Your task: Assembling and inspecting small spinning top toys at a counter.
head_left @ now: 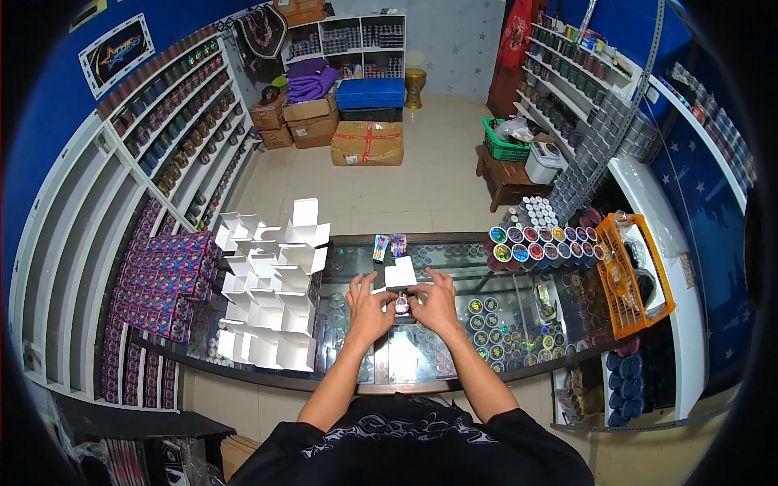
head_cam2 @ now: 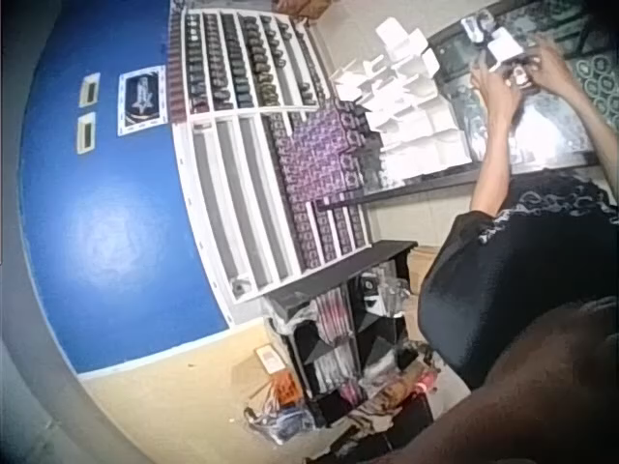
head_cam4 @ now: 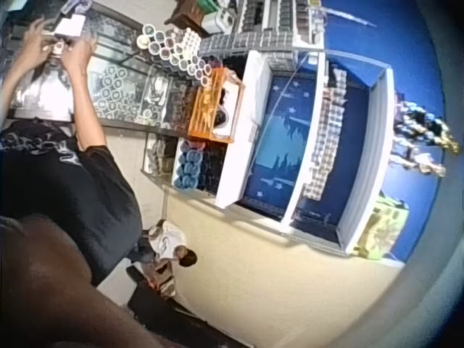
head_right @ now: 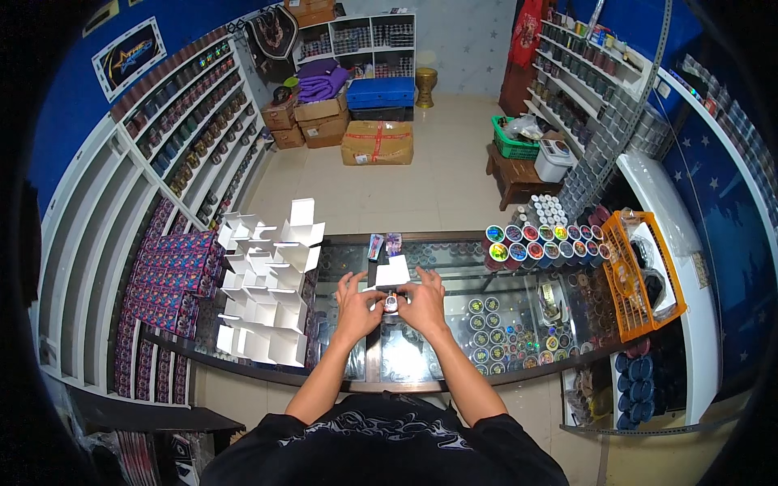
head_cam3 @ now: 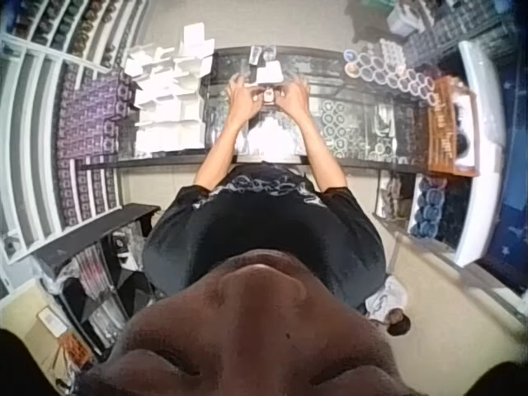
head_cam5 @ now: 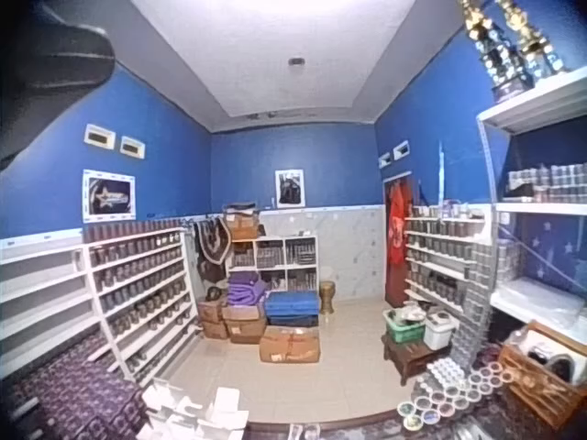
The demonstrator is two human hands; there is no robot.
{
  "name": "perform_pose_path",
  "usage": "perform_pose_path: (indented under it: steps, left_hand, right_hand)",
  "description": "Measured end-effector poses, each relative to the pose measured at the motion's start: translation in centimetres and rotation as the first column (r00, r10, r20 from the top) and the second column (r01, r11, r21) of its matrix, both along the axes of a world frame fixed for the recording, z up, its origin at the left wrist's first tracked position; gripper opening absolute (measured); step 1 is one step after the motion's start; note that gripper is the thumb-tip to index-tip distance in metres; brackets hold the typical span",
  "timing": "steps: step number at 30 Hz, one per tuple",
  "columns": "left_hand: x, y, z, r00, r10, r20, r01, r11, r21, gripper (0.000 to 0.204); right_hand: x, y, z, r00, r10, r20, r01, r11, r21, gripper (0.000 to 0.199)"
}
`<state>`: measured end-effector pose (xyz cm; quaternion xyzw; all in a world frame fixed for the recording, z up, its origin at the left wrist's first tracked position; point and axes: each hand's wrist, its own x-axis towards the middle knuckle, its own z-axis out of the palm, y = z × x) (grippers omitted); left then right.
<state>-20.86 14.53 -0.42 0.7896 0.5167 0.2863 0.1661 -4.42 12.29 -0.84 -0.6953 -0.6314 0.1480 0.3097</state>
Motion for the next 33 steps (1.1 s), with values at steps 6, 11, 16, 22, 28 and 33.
perform_pose_path:
  steps: [6,11,16,22,28,33]
  left_hand:
    - [-2.0,0.9,-2.2,0.886,0.26,0.383,-0.192,0.959,-0.208,0.036]
    - [-4.1,1.8,-5.9,0.652,0.486,0.581,0.088,0.713,-0.695,0.038]
    - [-3.8,1.4,-4.9,0.628,0.469,0.621,0.162,0.701,-0.694,0.033]
    - [-2.8,1.0,-2.9,0.606,0.407,0.683,0.173,0.771,-0.612,0.025]
    - [-1.5,0.8,-3.3,0.586,0.371,0.72,0.19,0.801,-0.568,0.019]
    - [-0.6,0.9,-4.5,0.538,0.346,0.769,0.232,0.816,-0.53,0.036]
  right_hand:
    - [3.8,-0.2,-4.8,0.811,-0.23,-0.538,0.256,0.966,-0.026,0.038]
    - [3.8,-1.6,-3.3,0.51,-0.356,-0.783,0.006,0.912,-0.411,0.034]
    - [3.9,-1.5,-3.4,0.446,-0.282,-0.849,0.025,0.952,-0.304,0.022]
    - [3.4,-0.9,-2.8,0.411,-0.209,-0.887,0.013,0.975,-0.223,0.016]
    - [2.8,-0.6,-2.9,0.547,-0.139,-0.826,-0.091,0.97,-0.224,0.023]
    - [2.1,0.0,-3.7,0.486,-0.219,-0.846,-0.058,0.958,-0.281,0.049]
